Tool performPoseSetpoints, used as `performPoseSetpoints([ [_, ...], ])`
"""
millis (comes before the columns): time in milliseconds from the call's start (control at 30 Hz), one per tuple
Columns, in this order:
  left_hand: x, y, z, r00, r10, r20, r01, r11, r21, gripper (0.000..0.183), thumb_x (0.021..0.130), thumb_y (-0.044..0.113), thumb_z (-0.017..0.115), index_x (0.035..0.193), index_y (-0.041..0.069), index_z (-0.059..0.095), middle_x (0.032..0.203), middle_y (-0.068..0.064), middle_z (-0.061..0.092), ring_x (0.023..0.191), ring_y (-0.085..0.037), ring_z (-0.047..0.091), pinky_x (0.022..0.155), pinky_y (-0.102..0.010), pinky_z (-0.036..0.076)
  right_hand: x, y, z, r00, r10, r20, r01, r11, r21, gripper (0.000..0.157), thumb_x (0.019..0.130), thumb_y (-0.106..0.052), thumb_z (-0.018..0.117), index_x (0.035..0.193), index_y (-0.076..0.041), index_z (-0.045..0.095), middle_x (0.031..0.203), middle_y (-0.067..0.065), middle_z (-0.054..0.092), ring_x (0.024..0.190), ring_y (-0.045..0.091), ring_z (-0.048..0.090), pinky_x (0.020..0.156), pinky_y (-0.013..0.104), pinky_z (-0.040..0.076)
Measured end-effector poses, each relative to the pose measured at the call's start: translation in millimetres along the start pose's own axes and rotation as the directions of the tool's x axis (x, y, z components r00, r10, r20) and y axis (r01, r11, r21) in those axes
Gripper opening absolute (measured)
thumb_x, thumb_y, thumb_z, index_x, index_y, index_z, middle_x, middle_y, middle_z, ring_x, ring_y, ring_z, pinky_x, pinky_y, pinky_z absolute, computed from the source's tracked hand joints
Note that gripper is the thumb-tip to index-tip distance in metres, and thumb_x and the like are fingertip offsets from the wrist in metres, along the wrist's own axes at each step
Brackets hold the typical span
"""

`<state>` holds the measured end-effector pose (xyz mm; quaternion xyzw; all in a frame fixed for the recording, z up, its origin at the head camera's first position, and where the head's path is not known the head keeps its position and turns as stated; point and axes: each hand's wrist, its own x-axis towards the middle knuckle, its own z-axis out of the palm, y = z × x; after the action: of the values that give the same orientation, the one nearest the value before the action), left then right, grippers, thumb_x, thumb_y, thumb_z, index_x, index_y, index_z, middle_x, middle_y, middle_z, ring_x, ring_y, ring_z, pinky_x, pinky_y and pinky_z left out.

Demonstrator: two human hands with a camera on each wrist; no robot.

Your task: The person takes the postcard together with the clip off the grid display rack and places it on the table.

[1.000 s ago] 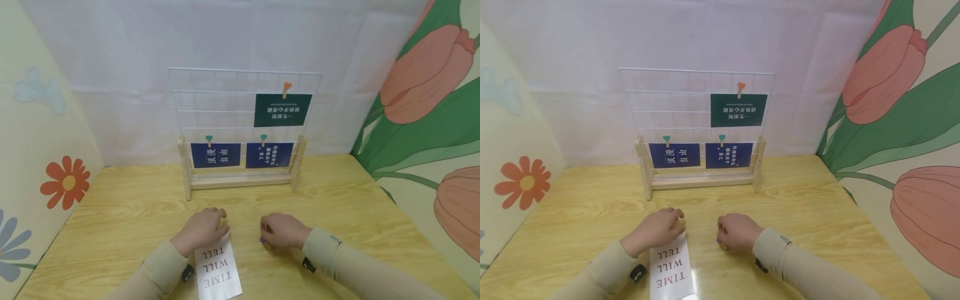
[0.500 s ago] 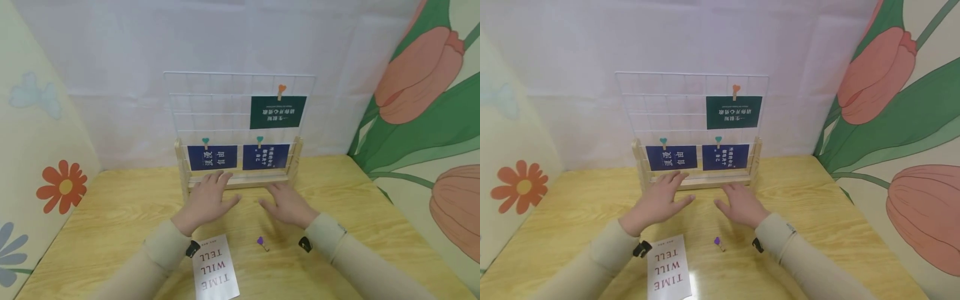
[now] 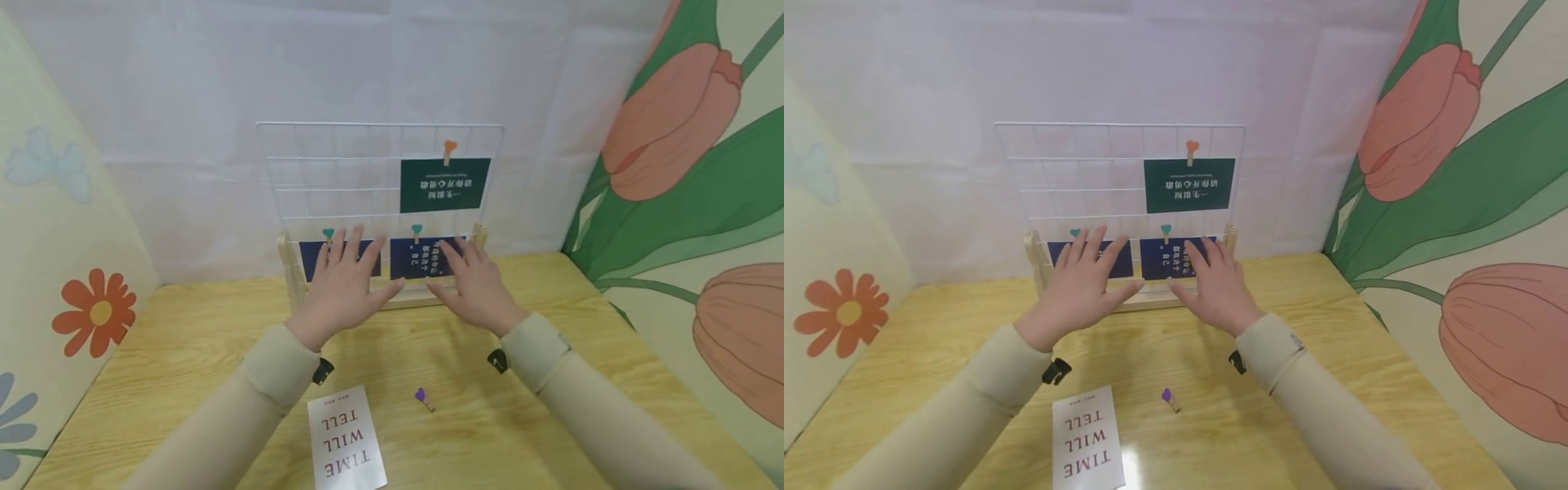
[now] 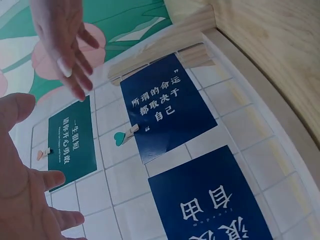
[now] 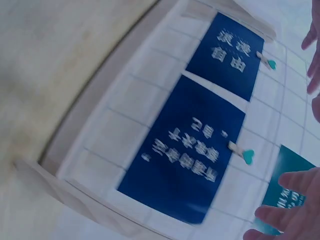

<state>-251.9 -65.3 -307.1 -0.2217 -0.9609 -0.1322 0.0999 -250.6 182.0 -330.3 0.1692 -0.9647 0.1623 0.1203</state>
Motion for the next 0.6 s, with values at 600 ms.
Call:
performPoseSetpoints([
  [600, 31.3, 22.2, -13.5, 1.000, 0.017, -0.009, -0.017, 1.000, 0.015, 0.085, 0.101, 0.066, 0.047, 0.167, 0.022, 0.016, 0.172, -0.017, 0.004, 0.156, -0.042, -0.001, 0.121, -0.066, 0.007, 32, 0, -48.8, 0.998, 0.026, -0.063, -0.030, 0.998, -0.059, 0.077, 0.106, -0.047, 0.054, 0.164, -0.006, 0.023, 0.168, 0.026, 0.012, 0.153, 0.048, 0.010, 0.116, 0.070, 0.021],
])
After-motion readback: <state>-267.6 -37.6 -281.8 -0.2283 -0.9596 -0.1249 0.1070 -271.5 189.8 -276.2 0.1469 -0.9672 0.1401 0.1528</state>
